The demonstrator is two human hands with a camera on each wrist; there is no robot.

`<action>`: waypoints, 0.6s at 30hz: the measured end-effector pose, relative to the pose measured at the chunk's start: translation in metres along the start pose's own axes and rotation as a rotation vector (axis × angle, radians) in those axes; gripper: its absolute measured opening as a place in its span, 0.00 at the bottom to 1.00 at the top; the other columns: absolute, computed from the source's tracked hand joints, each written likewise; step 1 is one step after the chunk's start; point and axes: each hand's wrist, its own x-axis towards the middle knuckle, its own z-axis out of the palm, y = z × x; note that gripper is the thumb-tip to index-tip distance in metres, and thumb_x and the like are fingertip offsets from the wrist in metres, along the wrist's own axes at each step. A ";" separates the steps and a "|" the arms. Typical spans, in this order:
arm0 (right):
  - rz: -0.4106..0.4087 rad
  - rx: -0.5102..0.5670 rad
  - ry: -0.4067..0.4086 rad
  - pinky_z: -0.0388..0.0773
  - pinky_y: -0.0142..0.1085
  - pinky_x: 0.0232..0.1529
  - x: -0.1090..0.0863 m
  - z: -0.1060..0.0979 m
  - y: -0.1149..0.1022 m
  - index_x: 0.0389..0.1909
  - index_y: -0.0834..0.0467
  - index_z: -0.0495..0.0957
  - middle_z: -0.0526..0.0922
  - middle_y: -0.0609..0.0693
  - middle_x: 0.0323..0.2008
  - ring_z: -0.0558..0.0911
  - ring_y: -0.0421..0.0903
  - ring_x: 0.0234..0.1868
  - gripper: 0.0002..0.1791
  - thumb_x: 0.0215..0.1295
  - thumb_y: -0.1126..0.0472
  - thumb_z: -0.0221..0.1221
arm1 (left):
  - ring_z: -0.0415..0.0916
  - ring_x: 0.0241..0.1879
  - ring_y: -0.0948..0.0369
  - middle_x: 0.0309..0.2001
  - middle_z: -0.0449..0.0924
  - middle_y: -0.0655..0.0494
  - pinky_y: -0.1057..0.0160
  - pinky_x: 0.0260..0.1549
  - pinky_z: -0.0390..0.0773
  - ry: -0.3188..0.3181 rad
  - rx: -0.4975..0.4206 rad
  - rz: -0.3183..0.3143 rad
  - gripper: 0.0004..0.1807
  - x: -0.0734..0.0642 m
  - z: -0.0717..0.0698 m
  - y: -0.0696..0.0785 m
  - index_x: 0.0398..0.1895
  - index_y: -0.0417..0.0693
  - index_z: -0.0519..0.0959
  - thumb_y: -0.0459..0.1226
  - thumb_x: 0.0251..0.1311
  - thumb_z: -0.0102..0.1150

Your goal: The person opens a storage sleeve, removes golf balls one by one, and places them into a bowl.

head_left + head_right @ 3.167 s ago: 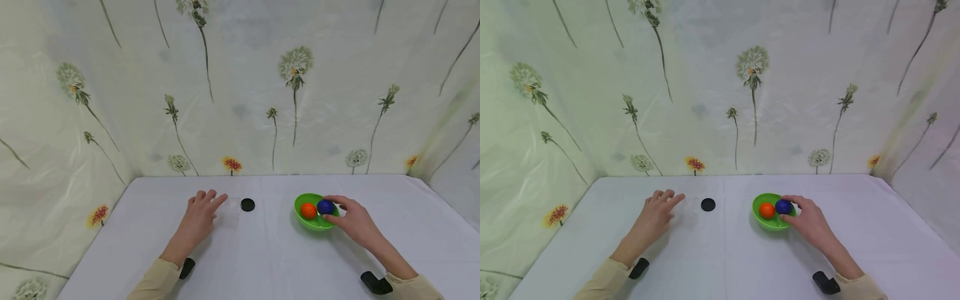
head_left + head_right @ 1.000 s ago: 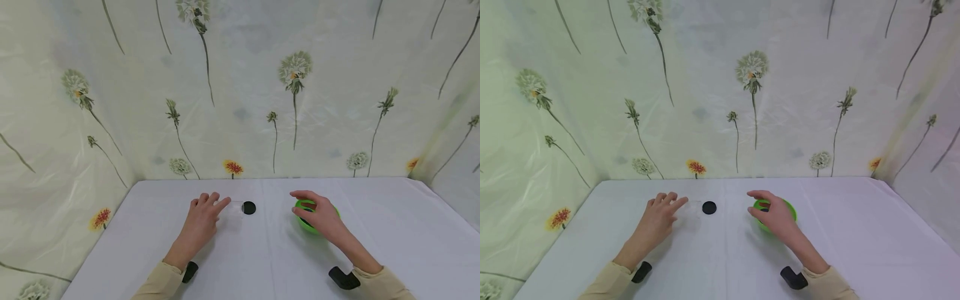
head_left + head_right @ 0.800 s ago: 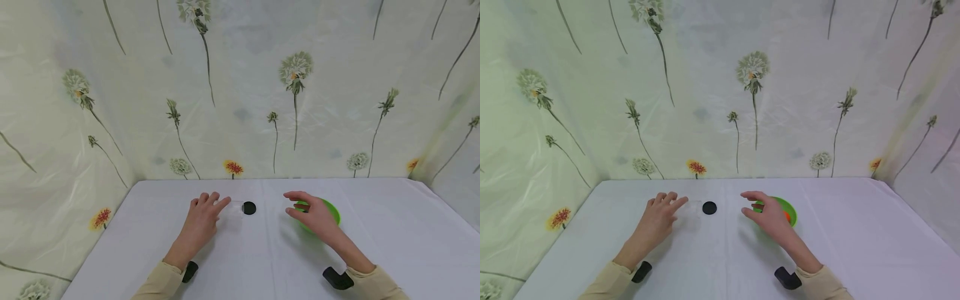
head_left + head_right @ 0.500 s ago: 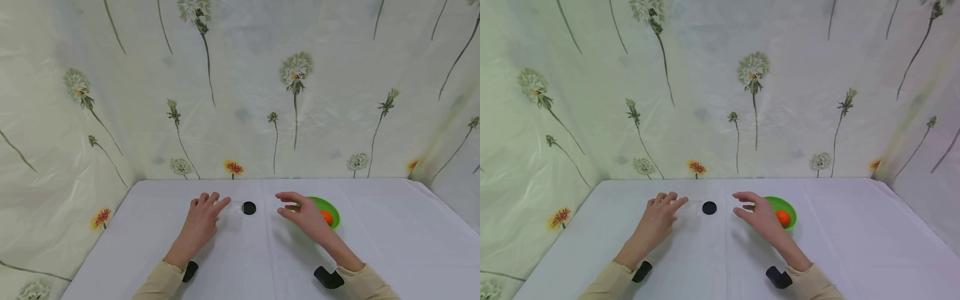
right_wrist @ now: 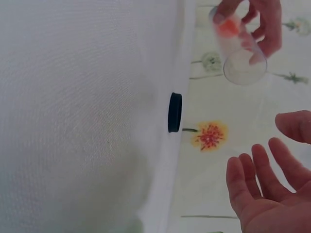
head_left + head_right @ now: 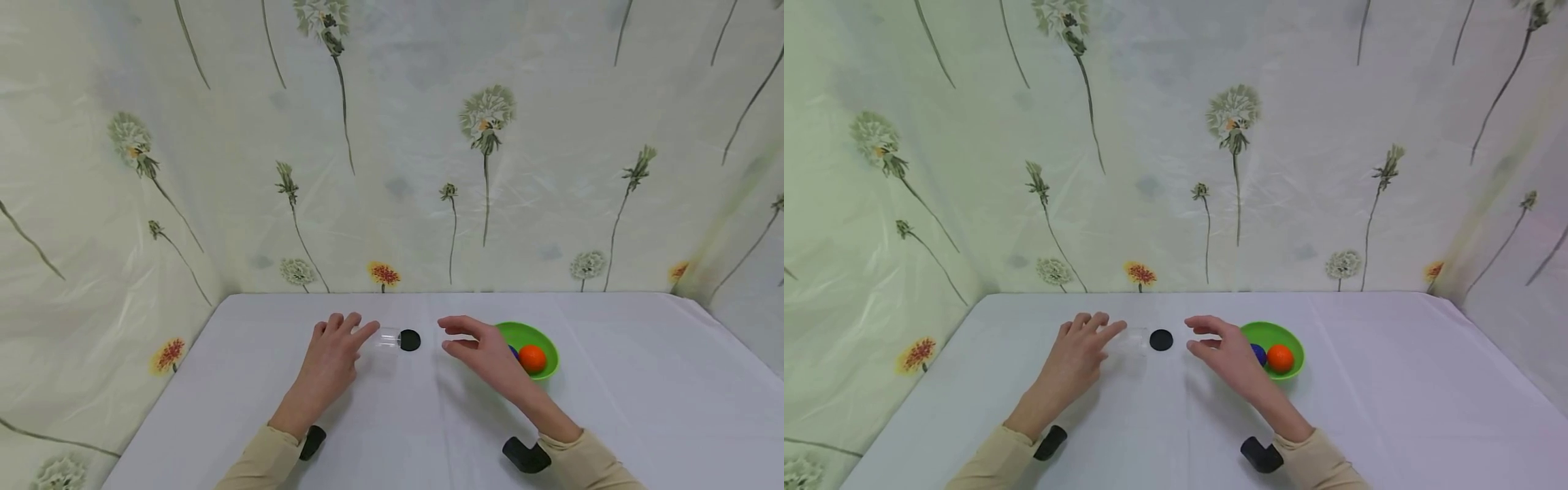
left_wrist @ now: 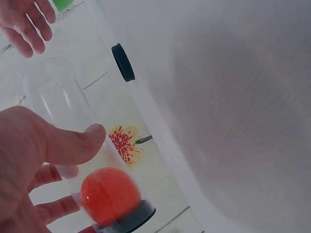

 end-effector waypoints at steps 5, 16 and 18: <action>0.004 0.017 -0.007 0.75 0.40 0.55 0.004 0.005 0.000 0.61 0.57 0.76 0.77 0.54 0.58 0.74 0.55 0.60 0.22 0.67 0.62 0.63 | 0.66 0.49 0.52 0.52 0.72 0.52 0.51 0.44 0.68 -0.003 0.003 -0.002 0.36 0.001 -0.003 0.002 0.61 0.59 0.73 0.29 0.47 0.74; -0.017 0.062 -0.049 0.74 0.42 0.56 0.007 0.017 -0.004 0.59 0.57 0.76 0.78 0.56 0.57 0.76 0.57 0.58 0.21 0.66 0.59 0.64 | 0.66 0.50 0.52 0.53 0.72 0.53 0.52 0.45 0.69 -0.026 0.023 -0.015 0.36 0.003 -0.006 0.008 0.61 0.61 0.74 0.31 0.47 0.75; -0.017 0.066 -0.059 0.74 0.44 0.57 0.008 0.020 -0.004 0.59 0.57 0.76 0.78 0.55 0.58 0.77 0.57 0.58 0.21 0.66 0.60 0.64 | 0.66 0.50 0.52 0.53 0.72 0.53 0.52 0.45 0.69 -0.027 0.024 -0.015 0.36 0.003 -0.006 0.009 0.61 0.61 0.74 0.31 0.47 0.76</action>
